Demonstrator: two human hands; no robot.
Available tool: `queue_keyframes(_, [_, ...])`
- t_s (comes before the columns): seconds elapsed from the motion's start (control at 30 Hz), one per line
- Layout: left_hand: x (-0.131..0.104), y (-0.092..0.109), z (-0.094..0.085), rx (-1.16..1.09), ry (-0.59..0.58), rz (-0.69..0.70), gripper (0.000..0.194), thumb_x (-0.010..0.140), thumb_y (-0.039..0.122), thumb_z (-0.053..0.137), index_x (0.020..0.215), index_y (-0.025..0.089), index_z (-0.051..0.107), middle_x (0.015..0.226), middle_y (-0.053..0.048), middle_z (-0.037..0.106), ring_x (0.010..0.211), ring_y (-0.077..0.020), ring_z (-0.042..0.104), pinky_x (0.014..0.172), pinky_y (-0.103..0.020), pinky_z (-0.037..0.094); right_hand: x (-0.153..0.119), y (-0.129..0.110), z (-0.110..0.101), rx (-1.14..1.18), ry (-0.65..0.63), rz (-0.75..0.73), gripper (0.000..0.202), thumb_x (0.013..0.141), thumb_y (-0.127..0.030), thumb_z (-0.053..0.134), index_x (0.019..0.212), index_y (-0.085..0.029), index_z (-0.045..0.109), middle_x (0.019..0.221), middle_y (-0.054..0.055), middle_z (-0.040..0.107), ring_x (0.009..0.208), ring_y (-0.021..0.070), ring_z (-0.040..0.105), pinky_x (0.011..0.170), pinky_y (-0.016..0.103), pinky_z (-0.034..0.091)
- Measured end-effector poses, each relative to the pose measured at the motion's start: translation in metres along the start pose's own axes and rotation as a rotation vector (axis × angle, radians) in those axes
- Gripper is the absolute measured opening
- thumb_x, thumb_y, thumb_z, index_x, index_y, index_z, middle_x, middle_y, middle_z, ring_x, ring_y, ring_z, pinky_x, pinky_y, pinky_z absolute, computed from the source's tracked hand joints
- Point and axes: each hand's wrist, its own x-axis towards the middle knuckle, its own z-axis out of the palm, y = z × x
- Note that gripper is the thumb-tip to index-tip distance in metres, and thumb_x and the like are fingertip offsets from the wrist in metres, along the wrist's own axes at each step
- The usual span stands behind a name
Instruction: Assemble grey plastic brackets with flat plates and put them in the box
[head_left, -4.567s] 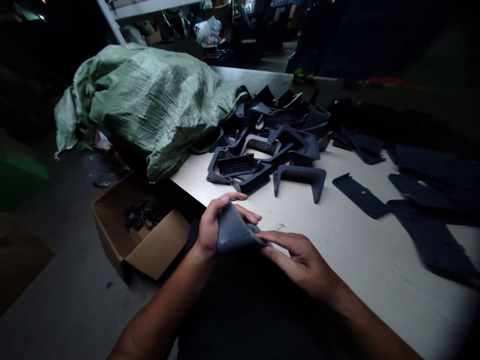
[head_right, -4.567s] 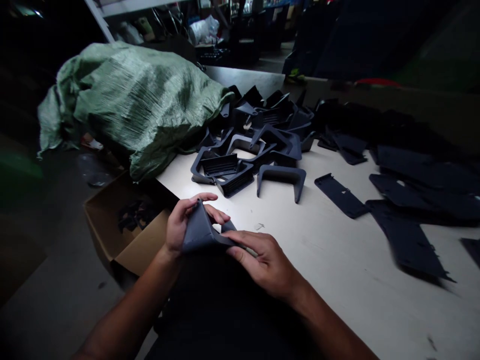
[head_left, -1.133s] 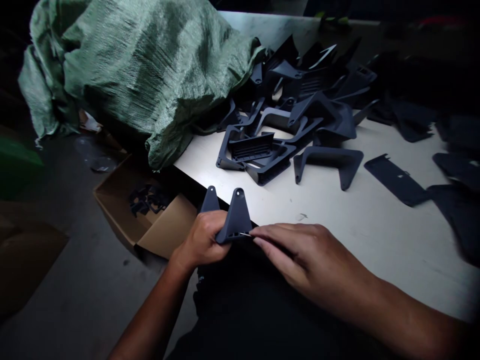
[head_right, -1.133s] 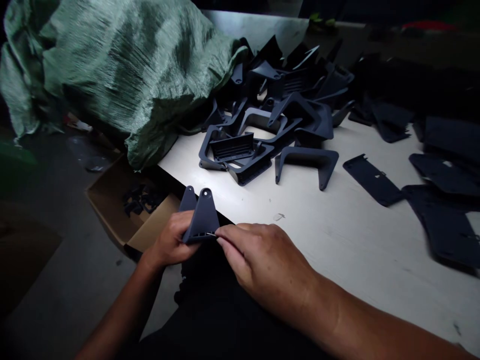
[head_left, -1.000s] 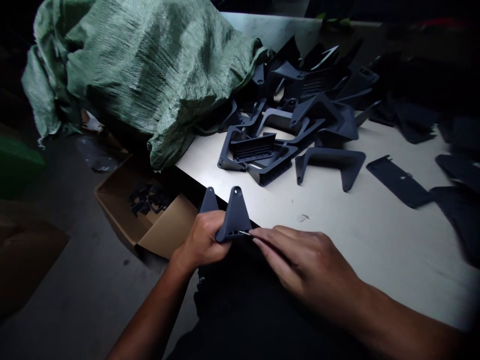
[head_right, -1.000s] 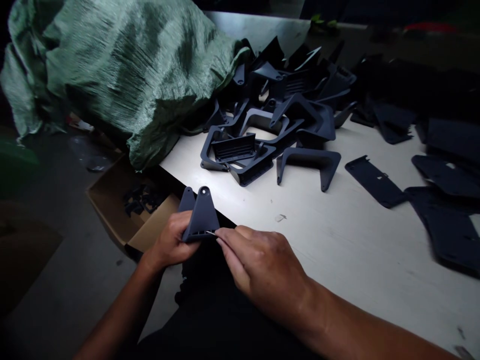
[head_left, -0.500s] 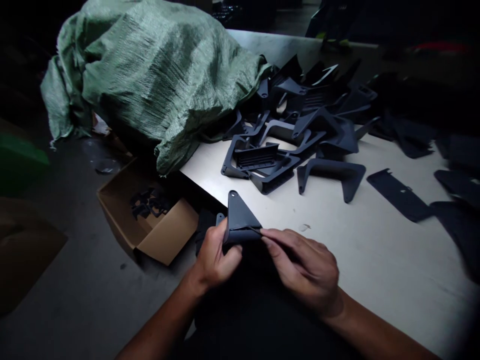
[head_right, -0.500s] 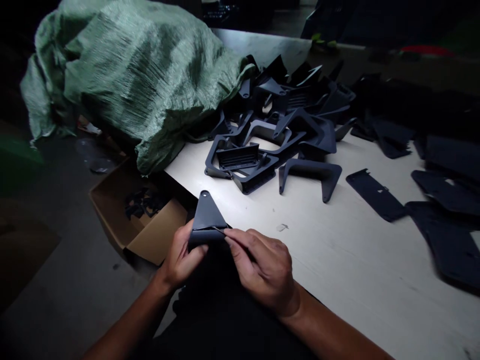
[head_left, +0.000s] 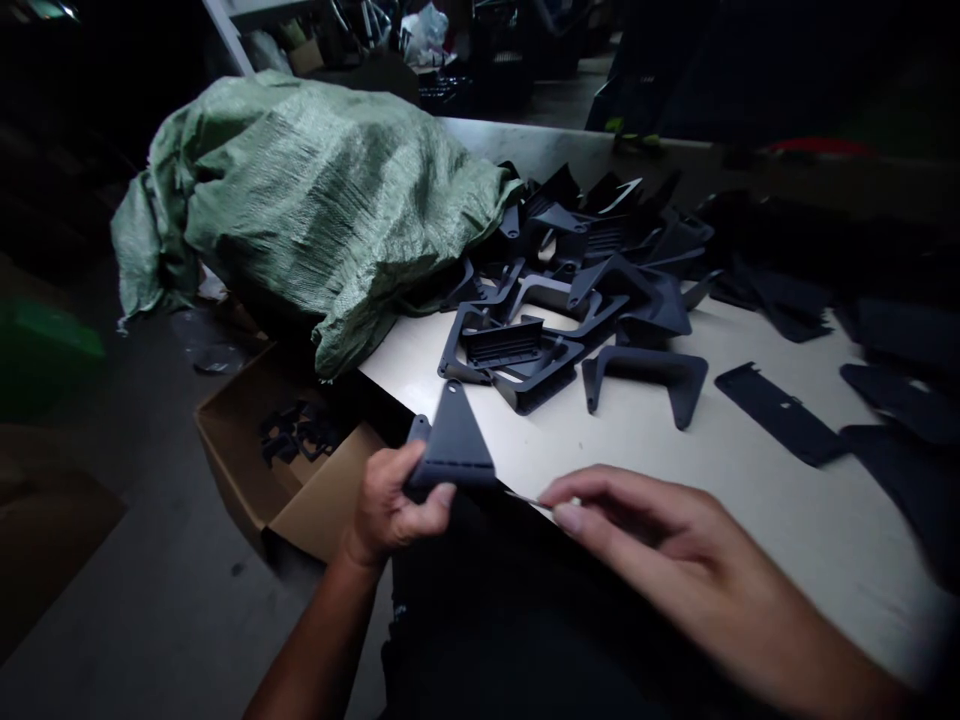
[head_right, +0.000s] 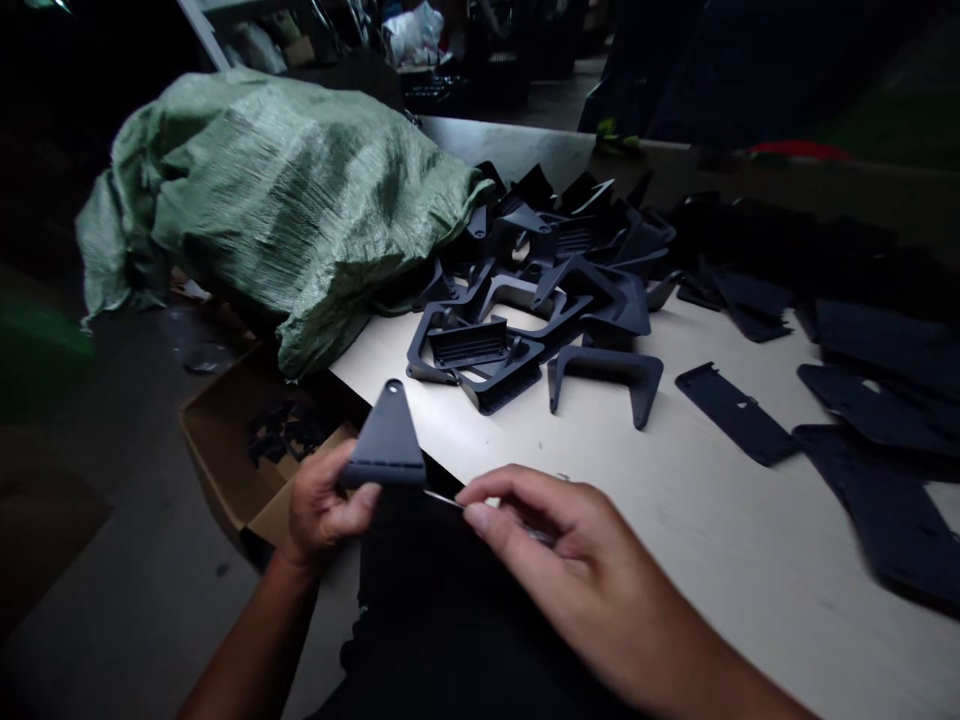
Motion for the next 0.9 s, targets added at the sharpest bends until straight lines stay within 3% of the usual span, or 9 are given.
queue_keyframes(0.07, [-0.001, -0.003, -0.005, 0.013, 0.118, -0.086, 0.026, 0.085, 0.040, 0.066, 0.070, 0.020, 0.057, 0.059, 0.005, 0.041, 0.051, -0.0106, 0.037, 0.049, -0.026, 0.031, -0.001, -0.005, -0.017, -0.010, 0.009, 0.059, 0.031, 0.089, -0.055, 0.077, 0.103, -0.028, 0.080, 0.072, 0.004, 0.070, 0.055, 0.0184, 0.063, 0.039, 0.023, 0.045])
queue_keyframes(0.13, [-0.003, -0.001, -0.005, -0.027, 0.162, -0.104, 0.031, 0.083, 0.046, 0.066, 0.067, 0.020, 0.059, 0.057, 0.004, 0.043, 0.050, -0.0116, 0.039, 0.049, -0.027, 0.033, 0.001, -0.006, -0.023, -0.007, 0.055, 0.083, 0.036, 0.087, -0.057, 0.078, 0.109, -0.027, 0.078, 0.072, 0.003, 0.065, 0.059, 0.0174, 0.059, 0.044, 0.022, 0.045])
queue_keyframes(0.27, [-0.003, 0.011, 0.007, -0.165, 0.171, -0.152, 0.036, 0.082, 0.053, 0.066, 0.068, 0.020, 0.065, 0.055, 0.002, 0.048, 0.049, -0.0140, 0.043, 0.050, -0.028, 0.039, 0.013, -0.001, 0.001, 0.075, 0.085, 0.080, 0.042, 0.089, -0.057, 0.077, 0.117, -0.026, 0.075, 0.071, -0.002, 0.051, 0.062, 0.0140, 0.048, 0.053, 0.024, 0.041])
queue_keyframes(0.43, [-0.003, 0.021, 0.021, -0.322, 0.112, -0.233, 0.040, 0.083, 0.057, 0.067, 0.076, 0.018, 0.071, 0.058, 0.000, 0.055, 0.052, -0.0153, 0.048, 0.052, -0.028, 0.043, 0.027, 0.000, 0.035, 0.079, 0.050, -0.063, 0.046, 0.082, -0.052, 0.084, 0.114, -0.020, 0.076, 0.062, -0.007, 0.037, 0.056, 0.0122, 0.038, 0.054, 0.026, 0.035])
queue_keyframes(0.6, [-0.006, 0.027, 0.031, -0.440, 0.142, -0.304, 0.040, 0.087, 0.055, 0.065, 0.085, 0.016, 0.073, 0.066, -0.002, 0.060, 0.057, -0.0152, 0.050, 0.055, -0.027, 0.044, 0.029, -0.002, 0.044, 0.139, 0.074, -0.135, 0.027, 0.088, -0.043, 0.079, 0.097, -0.018, 0.075, 0.060, -0.008, 0.036, 0.053, 0.0101, 0.034, 0.049, 0.024, 0.033])
queue_keyframes(0.77, [-0.005, 0.038, 0.039, -0.434, 0.194, -0.302, 0.033, 0.088, 0.047, 0.065, 0.077, 0.017, 0.069, 0.061, 0.001, 0.054, 0.054, -0.0125, 0.044, 0.051, -0.024, 0.038, 0.020, 0.009, 0.056, 0.133, 0.172, -0.240, 0.018, 0.094, -0.037, 0.073, 0.097, -0.020, 0.068, 0.060, -0.008, 0.038, 0.049, 0.0097, 0.033, 0.045, 0.023, 0.027])
queue_keyframes(0.9, [0.003, 0.038, 0.034, -0.330, 0.185, -0.245, 0.028, 0.087, 0.042, 0.065, 0.072, 0.017, 0.064, 0.059, 0.003, 0.048, 0.053, -0.0114, 0.040, 0.050, -0.025, 0.036, 0.025, 0.013, 0.055, 0.139, 0.194, -0.251, 0.021, 0.096, -0.040, 0.071, 0.097, -0.019, 0.069, 0.059, -0.008, 0.034, 0.050, 0.0099, 0.031, 0.047, 0.025, 0.026])
